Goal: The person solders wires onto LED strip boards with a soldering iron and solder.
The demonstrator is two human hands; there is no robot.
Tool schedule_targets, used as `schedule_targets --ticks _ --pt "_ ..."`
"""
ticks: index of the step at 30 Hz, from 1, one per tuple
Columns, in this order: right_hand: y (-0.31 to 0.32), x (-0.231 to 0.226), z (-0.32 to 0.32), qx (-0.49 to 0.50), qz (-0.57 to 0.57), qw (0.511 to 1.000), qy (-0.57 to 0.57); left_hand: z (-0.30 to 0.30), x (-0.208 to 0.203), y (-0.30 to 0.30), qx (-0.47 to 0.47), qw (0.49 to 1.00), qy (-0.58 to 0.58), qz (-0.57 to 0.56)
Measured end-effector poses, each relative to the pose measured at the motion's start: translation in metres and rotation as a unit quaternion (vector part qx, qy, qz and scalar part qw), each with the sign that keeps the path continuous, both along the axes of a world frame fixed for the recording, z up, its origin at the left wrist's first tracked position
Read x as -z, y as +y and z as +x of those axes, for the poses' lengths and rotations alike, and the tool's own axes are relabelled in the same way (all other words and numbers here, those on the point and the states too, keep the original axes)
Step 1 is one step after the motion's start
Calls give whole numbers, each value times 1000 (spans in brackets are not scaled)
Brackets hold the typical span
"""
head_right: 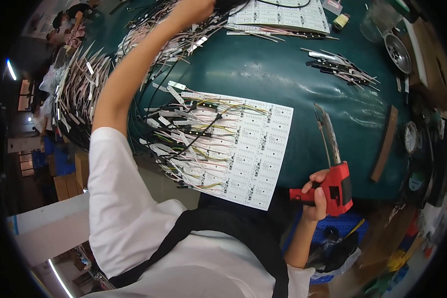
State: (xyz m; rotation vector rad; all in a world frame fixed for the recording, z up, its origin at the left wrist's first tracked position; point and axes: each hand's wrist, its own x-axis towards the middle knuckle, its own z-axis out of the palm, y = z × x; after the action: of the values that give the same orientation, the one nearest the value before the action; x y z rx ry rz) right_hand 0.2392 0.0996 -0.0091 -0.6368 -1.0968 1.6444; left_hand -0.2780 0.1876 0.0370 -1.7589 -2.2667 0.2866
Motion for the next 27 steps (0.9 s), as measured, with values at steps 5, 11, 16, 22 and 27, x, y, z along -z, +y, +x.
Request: schedule_targets --ticks 5,11,16,22,27 --pt "2 0 4 -3 1 1000 7 17 -127 2 260 941 -47 211" --pt "4 -1 -2 -1 -9 1000 11 33 -181 32 285 932 41 218" --pt "6 -5 -6 2 3 999 35 5 -192 41 153 985 -16 74" --pt "5 1 0 13 5 999 52 40 -181 43 1 952 -247 180" --pt "2 -2 0 8 4 999 46 -14 -239 47 173 865 -266 388"
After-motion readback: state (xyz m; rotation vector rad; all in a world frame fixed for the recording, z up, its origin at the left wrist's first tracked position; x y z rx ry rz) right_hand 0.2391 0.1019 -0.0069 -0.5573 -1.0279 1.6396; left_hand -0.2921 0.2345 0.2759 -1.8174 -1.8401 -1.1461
